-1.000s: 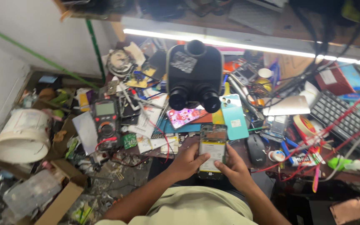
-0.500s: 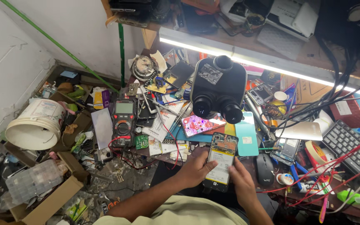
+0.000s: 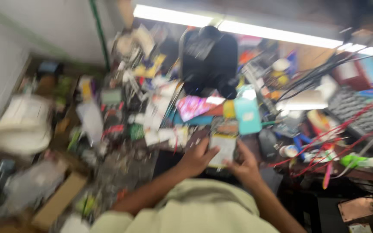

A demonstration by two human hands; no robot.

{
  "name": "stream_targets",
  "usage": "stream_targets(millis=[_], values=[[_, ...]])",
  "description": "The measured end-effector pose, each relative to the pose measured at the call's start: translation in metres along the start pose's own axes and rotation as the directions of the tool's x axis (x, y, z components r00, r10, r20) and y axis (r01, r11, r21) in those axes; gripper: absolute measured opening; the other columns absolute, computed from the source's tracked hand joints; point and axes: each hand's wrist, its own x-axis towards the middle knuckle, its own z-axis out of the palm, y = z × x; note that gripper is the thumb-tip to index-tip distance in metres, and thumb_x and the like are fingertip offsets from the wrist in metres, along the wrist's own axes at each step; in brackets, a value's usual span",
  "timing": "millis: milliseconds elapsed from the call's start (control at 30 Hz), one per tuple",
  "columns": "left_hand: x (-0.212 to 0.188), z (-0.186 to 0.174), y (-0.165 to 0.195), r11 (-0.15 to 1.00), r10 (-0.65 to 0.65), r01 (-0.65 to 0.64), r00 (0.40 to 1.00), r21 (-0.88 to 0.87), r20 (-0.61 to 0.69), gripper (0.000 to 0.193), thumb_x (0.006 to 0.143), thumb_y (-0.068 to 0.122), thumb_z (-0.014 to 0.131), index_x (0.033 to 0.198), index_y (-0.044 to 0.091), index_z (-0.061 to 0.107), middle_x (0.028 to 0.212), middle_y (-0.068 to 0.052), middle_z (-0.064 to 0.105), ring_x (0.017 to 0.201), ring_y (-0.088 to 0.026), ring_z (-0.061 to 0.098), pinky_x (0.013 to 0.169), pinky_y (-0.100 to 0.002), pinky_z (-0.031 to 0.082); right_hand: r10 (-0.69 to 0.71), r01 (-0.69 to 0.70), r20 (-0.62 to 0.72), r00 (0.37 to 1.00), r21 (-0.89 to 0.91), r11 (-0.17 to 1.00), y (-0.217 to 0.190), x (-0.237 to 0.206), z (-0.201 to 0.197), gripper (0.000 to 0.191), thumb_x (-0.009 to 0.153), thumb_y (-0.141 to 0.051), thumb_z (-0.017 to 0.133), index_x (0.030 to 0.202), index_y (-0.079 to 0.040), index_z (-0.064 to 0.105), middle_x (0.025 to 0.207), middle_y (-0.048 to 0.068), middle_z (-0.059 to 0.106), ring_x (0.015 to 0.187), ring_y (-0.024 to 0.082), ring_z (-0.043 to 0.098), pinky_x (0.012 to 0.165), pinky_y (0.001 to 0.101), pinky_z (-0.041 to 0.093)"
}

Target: The person holds a disassembled smartphone and a replacement battery, peels packaging from the battery box, then presses and aligns the battery into the phone's rear cavity, working the connector and seating the battery with their fingers before repositioning the phone on the bench.

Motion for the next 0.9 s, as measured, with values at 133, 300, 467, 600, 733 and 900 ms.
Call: stream_targets(millis=[133, 300, 467, 600, 733, 900], values=[[-0.013, 0.002, -0.002, 0.953, -0.279, 0.294, 0.946, -0.077, 0.163, 0.046, 0.101, 0.048, 0.057, 0.123, 0.008, 0.056, 0.090, -0.018, 0.072, 0.085, -0.038, 0.073, 0.072, -0.046, 0.055, 0.184, -0.155, -0.086, 0.979, 0.270, 0.950, -0.005, -0.009, 0.003, 0.069, 0.101, -0.029, 0.060, 0.158, 0.006, 0.044, 0.128, 0.024, 0.056, 0.113, 0.027, 0.056, 0.099, 0.0354, 0.046], [-0.026, -0.004, 0.008, 0.962, -0.215, 0.233, 0.968, -0.143, 0.127, 0.046, 0.100, 0.049, 0.055, 0.123, 0.010, 0.057, 0.089, -0.015, 0.074, 0.082, -0.035, 0.074, 0.071, -0.044, 0.057, 0.074, -0.075, 0.016, 0.997, 0.336, 0.939, -0.019, -0.015, 0.019, 0.074, 0.095, -0.029, 0.062, 0.153, 0.010, 0.037, 0.147, 0.018, 0.054, 0.136, 0.026, 0.056, 0.116, 0.0366, 0.045], [-0.035, -0.011, 0.012, 0.936, -0.286, 0.307, 0.949, -0.176, 0.134, 0.046, 0.100, 0.050, 0.054, 0.120, 0.008, 0.056, 0.088, -0.015, 0.073, 0.079, -0.034, 0.074, 0.068, -0.044, 0.056, 0.116, -0.116, -0.002, 0.993, 0.017, 0.993, -0.026, -0.019, 0.031, 0.067, 0.095, -0.008, 0.062, 0.153, 0.010, 0.034, 0.142, 0.019, 0.054, 0.128, 0.028, 0.055, 0.111, 0.0402, 0.043], [-0.038, -0.014, 0.009, 0.959, -0.233, 0.246, 0.967, -0.138, 0.104, 0.044, 0.103, 0.049, 0.056, 0.116, 0.007, 0.056, 0.089, -0.017, 0.072, 0.083, -0.036, 0.073, 0.070, -0.045, 0.055, 0.216, -0.173, 0.013, 0.976, 0.644, 0.745, -0.019, -0.018, 0.028, 0.060, 0.098, -0.008, 0.054, 0.153, 0.012, 0.037, 0.142, 0.021, 0.061, 0.129, 0.028, 0.064, 0.112, 0.0366, 0.050], [-0.038, -0.031, 0.002, 0.974, -0.225, 0.222, 0.970, 0.041, 0.097, 0.037, 0.101, 0.045, 0.058, 0.106, 0.008, 0.065, 0.083, -0.017, 0.072, 0.078, -0.036, 0.072, 0.067, -0.047, 0.052, 0.157, -0.144, -0.040, 0.987, 0.225, 0.964, -0.009, -0.021, 0.029, 0.062, 0.098, -0.002, 0.052, 0.156, 0.012, 0.033, 0.143, 0.020, 0.055, 0.128, 0.026, 0.058, 0.111, 0.0381, 0.047], [-0.024, -0.107, -0.032, 0.592, 0.130, 0.124, 0.961, 0.796, -0.246, 0.018, 0.104, 0.025, 0.075, 0.092, 0.013, 0.067, 0.095, -0.007, 0.065, 0.093, -0.029, 0.063, 0.081, -0.045, 0.048, 0.192, -0.160, -0.051, 0.980, 0.376, 0.913, -0.007, -0.018, 0.032, 0.060, 0.096, 0.001, 0.044, 0.155, 0.011, 0.038, 0.144, 0.019, 0.058, 0.130, 0.025, 0.060, 0.114, 0.0370, 0.047]])
